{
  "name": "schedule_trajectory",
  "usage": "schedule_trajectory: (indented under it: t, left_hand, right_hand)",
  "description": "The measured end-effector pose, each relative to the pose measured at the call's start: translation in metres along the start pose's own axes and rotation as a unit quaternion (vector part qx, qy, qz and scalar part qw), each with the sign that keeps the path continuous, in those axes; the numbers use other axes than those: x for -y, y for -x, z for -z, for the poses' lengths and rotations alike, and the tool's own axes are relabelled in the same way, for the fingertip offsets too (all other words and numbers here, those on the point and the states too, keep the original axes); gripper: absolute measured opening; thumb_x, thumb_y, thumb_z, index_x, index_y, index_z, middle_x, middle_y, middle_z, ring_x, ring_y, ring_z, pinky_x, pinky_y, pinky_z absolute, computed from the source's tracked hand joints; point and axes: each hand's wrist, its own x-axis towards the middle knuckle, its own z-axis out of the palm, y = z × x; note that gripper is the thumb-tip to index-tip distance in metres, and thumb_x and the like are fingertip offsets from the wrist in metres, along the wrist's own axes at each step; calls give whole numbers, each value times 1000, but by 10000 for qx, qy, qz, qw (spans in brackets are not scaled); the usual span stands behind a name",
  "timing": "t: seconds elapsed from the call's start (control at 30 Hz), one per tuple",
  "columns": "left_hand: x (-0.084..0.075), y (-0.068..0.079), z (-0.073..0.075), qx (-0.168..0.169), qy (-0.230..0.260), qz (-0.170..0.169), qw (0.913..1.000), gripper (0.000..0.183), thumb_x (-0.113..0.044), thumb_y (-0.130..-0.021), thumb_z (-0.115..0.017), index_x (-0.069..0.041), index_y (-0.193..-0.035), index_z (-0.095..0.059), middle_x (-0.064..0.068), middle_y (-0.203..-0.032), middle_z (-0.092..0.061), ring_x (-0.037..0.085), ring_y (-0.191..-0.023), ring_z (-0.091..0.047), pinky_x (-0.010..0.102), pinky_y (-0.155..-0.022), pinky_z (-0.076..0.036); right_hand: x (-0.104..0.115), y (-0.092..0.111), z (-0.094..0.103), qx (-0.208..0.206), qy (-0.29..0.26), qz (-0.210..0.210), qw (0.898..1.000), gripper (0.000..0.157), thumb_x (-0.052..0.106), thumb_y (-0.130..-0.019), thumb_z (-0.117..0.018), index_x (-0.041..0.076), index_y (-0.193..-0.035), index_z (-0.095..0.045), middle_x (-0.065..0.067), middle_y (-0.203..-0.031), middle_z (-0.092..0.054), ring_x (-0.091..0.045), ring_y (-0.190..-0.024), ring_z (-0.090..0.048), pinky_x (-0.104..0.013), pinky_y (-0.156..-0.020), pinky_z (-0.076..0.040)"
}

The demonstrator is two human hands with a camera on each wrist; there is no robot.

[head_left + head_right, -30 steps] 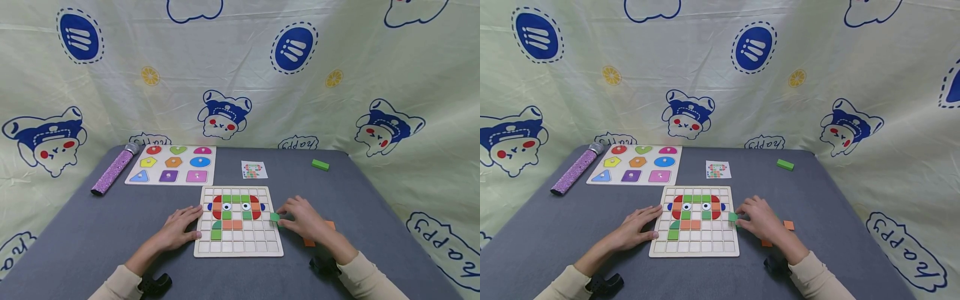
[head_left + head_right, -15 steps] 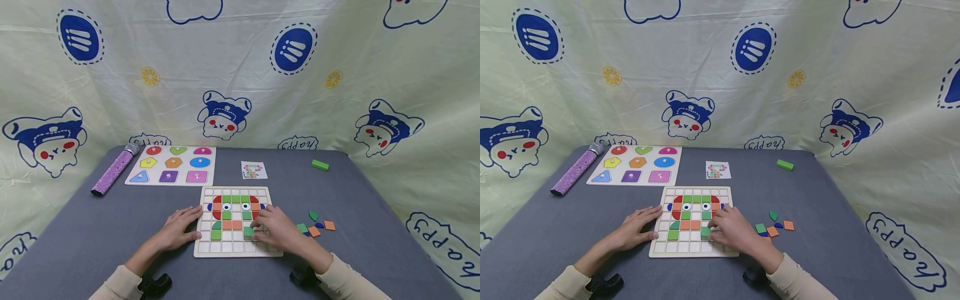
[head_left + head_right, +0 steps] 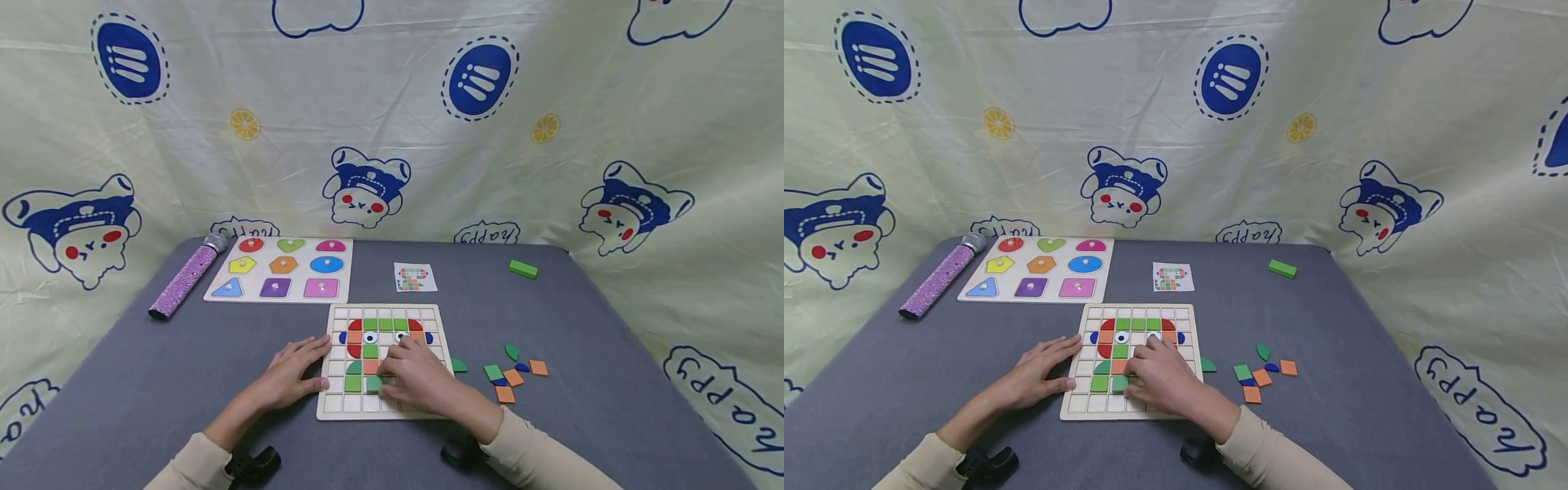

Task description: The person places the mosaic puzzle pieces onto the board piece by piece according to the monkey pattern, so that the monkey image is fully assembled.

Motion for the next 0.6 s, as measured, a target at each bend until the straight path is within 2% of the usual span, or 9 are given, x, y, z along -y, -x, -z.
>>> schedule_trajectory:
  t: [0.6]
  left_hand:
    - [-1,-1,0,38,20,113,9999,66,-30,-88,-66,-6,-143,-40,8,-153,-35,37,-142,-26,65,-110,-13]
  right_hand:
    - [5,-7,-4,203,130,-92,9997,17,35,-75,-76,23,-86,-73,10,-82,-63,-10,-80,-45,-26,-71,-36]
